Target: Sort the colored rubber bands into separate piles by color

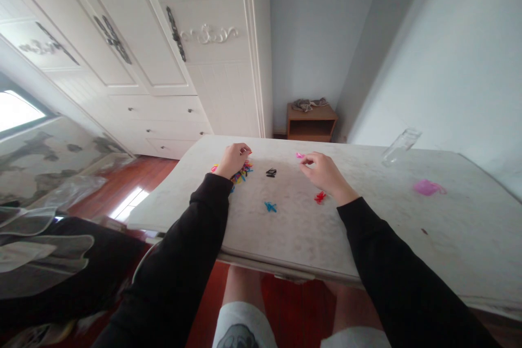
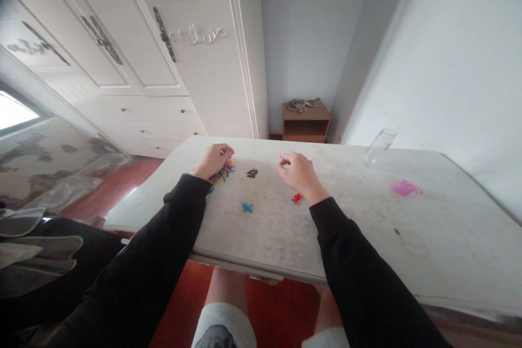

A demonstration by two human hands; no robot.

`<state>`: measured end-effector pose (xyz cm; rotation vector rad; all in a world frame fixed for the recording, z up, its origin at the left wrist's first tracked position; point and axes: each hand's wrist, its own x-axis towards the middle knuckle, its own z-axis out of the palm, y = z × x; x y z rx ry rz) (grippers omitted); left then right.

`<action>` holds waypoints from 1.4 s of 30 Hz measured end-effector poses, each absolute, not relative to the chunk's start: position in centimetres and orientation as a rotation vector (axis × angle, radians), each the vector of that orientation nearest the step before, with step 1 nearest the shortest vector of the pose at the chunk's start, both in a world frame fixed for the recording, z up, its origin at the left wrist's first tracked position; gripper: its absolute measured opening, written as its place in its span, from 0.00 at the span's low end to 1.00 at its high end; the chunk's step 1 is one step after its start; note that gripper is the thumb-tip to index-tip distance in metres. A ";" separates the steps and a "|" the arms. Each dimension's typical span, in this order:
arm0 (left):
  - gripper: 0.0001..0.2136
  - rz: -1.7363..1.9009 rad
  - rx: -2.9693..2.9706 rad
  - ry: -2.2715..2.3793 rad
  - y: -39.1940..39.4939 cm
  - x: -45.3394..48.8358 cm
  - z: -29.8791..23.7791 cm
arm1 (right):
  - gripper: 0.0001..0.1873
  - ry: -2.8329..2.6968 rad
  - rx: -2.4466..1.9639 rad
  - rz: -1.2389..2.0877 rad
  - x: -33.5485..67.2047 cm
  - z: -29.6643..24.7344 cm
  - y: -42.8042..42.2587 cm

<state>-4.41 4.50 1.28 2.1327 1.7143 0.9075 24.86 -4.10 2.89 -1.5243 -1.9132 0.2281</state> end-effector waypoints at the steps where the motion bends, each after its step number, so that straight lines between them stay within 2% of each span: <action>1: 0.09 0.939 2.120 1.704 4.5 -4.4 1.2 | 0.06 -1.914 -1.521 0.232 24.8 2.9 -4.1; 10: 0.13 1.098 2.024 1.617 5.0 -4.9 0.4 | 0.06 -1.916 -1.507 0.237 24.8 2.8 -4.1; 19: 0.09 1.143 1.970 1.422 5.0 -3.8 0.3 | 0.06 -1.929 -1.485 0.243 24.8 2.7 -4.1; 31: 0.10 0.855 2.221 1.559 4.5 -2.7 0.5 | 0.06 -1.942 -1.497 0.242 24.8 2.7 -4.1; 39: 0.16 0.815 2.376 1.530 5.6 -2.8 -0.6 | 0.06 -1.965 -1.497 0.214 24.8 2.5 -4.0; 42: 0.12 0.804 2.432 1.532 6.0 -2.9 -1.0 | 0.06 -1.971 -1.486 0.213 24.7 2.5 -4.0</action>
